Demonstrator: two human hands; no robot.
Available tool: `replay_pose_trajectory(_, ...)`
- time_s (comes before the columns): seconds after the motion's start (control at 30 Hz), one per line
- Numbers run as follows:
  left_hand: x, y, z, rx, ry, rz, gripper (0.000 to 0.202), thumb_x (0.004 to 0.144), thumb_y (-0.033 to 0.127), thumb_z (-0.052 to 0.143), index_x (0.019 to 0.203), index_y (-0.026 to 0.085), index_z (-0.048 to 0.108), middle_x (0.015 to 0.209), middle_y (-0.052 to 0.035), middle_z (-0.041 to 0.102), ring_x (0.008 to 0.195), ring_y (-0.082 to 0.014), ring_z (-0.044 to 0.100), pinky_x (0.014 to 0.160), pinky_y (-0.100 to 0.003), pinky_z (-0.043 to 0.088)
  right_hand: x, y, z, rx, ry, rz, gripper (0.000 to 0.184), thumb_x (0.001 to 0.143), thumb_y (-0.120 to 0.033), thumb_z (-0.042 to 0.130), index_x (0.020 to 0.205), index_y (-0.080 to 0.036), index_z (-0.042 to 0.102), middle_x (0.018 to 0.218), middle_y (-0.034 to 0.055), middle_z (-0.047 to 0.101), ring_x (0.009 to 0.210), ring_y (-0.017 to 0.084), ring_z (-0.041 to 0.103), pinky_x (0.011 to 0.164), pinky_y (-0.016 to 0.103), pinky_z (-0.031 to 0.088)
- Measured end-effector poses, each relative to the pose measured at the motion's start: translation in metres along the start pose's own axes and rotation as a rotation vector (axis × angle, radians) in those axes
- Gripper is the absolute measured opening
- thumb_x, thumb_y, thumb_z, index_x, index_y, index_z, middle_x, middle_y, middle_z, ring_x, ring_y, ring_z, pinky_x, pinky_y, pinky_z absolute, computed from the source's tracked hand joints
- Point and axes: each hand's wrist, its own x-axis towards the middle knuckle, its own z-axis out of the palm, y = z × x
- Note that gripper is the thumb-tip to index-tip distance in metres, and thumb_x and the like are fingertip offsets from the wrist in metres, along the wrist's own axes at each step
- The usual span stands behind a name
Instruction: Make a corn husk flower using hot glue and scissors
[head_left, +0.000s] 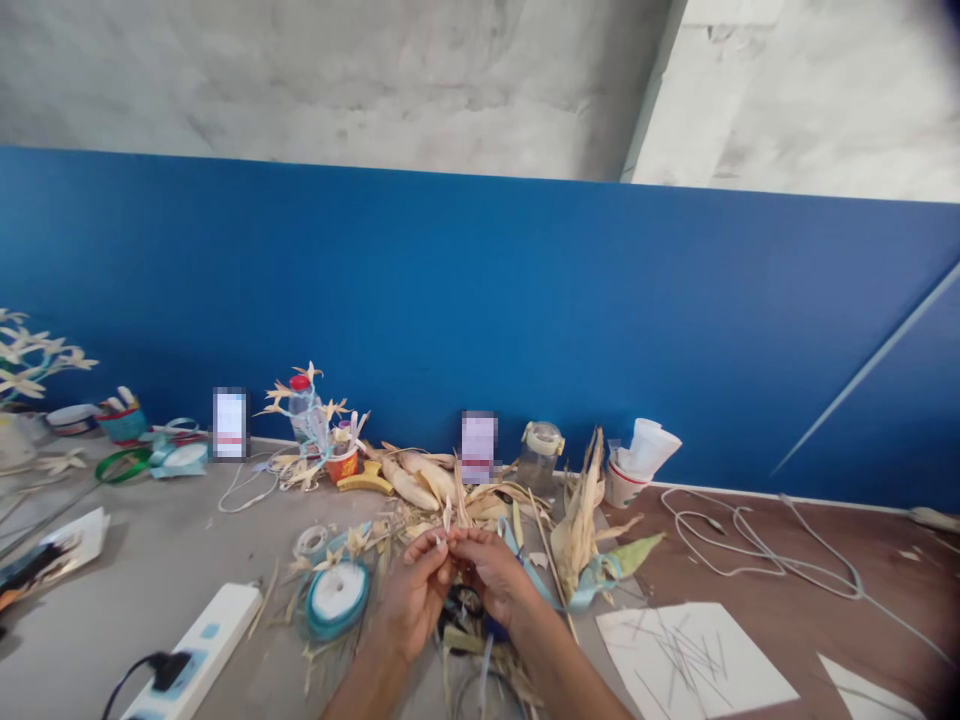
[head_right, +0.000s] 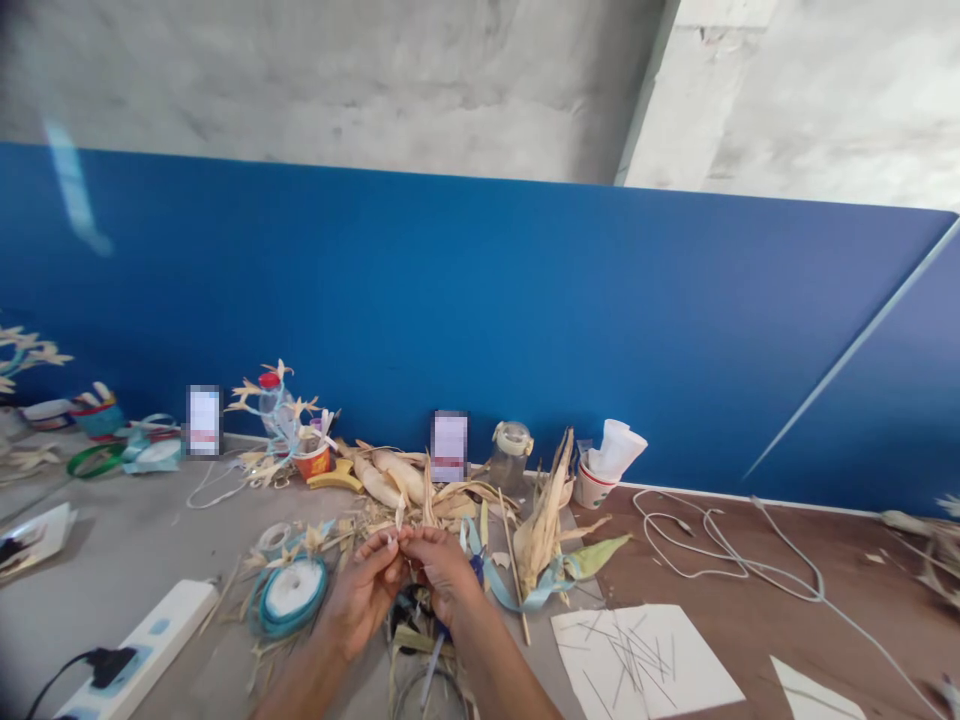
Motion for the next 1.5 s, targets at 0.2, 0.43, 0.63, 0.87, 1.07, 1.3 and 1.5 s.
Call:
replay_pose_trajectory(0.2,0.001,-0.001,0.000,0.004,0.018,0.005,0.025,0.056,0.023,0.084,0.073,0.011,0.070,0.061,0.0014,0.059,0.045,-0.0034,0.040,0.049,-0.018,0.036,-0.001,0.001,-0.002,0.035,-0.024,0.017,0.017,0.050,-0.024,0.075,0.060,-0.015,0.064,0.047,-0.0045,0.058,0.041,0.005,0.039,0.047,0.020,0.024)
replay_pose_trajectory(0.43,0.005,-0.002,-0.005,-0.035,0.057,0.018,0.025,0.055,0.020,0.084,0.075,0.014,0.069,0.067,0.0028,0.061,0.046,-0.0026,0.040,0.047,-0.016,0.035,-0.002,-0.001,-0.005,0.062,0.035,-0.026,0.015,0.051,-0.020,0.071,0.056,-0.017,0.058,0.043,-0.0076,0.050,0.041,0.006,0.036,0.046,0.021,0.023)
replay_pose_trajectory(0.63,0.003,-0.003,-0.004,-0.016,0.054,-0.023,0.022,0.054,0.017,0.084,0.070,0.013,0.068,0.079,-0.0012,0.065,0.046,-0.0018,0.038,0.047,-0.017,0.035,-0.007,-0.006,-0.010,0.052,0.156,-0.198,0.016,0.054,-0.026,0.071,0.058,-0.018,0.059,0.047,-0.0084,0.048,0.045,0.007,0.033,0.048,0.022,0.023)
replay_pose_trajectory(0.87,0.002,-0.002,-0.003,0.013,0.013,-0.066,0.019,0.056,0.017,0.083,0.070,0.014,0.069,0.057,0.0040,0.054,0.045,-0.0044,0.038,0.047,-0.017,0.034,-0.002,0.002,-0.013,-0.222,0.266,-0.471,0.012,0.061,-0.030,0.071,0.061,-0.019,0.065,0.064,-0.0015,0.057,0.063,0.015,0.049,0.064,0.027,0.037)
replay_pose_trajectory(1.07,0.003,-0.001,-0.003,0.008,0.011,-0.099,0.019,0.055,0.015,0.083,0.067,0.012,0.068,0.056,0.0036,0.054,0.045,-0.0028,0.039,0.047,-0.016,0.034,-0.004,0.002,-0.019,-0.506,0.297,-0.673,0.007,0.067,-0.027,0.066,0.064,-0.021,0.068,0.076,0.0004,0.051,0.064,0.015,0.048,0.063,0.028,0.040)
replay_pose_trajectory(1.3,0.000,-0.003,-0.004,0.039,-0.043,-0.120,0.018,0.057,0.017,0.082,0.066,0.012,0.067,0.057,0.0036,0.054,0.044,-0.0015,0.037,0.046,-0.016,0.032,-0.012,-0.009,-0.025,-0.495,0.146,-0.579,0.007,0.064,-0.027,0.069,0.065,-0.020,0.069,0.078,0.0021,0.057,0.075,0.018,0.054,0.070,0.029,0.043)
replay_pose_trajectory(1.5,0.000,-0.003,-0.004,0.029,-0.052,-0.128,0.017,0.058,0.015,0.081,0.067,0.010,0.068,0.066,0.0002,0.060,0.044,-0.0003,0.038,0.046,-0.016,0.032,-0.018,-0.015,-0.023,-0.247,0.057,-0.361,0.021,0.060,-0.027,0.074,0.079,-0.020,0.070,0.067,-0.0015,0.060,0.062,0.014,0.051,0.063,0.026,0.040)
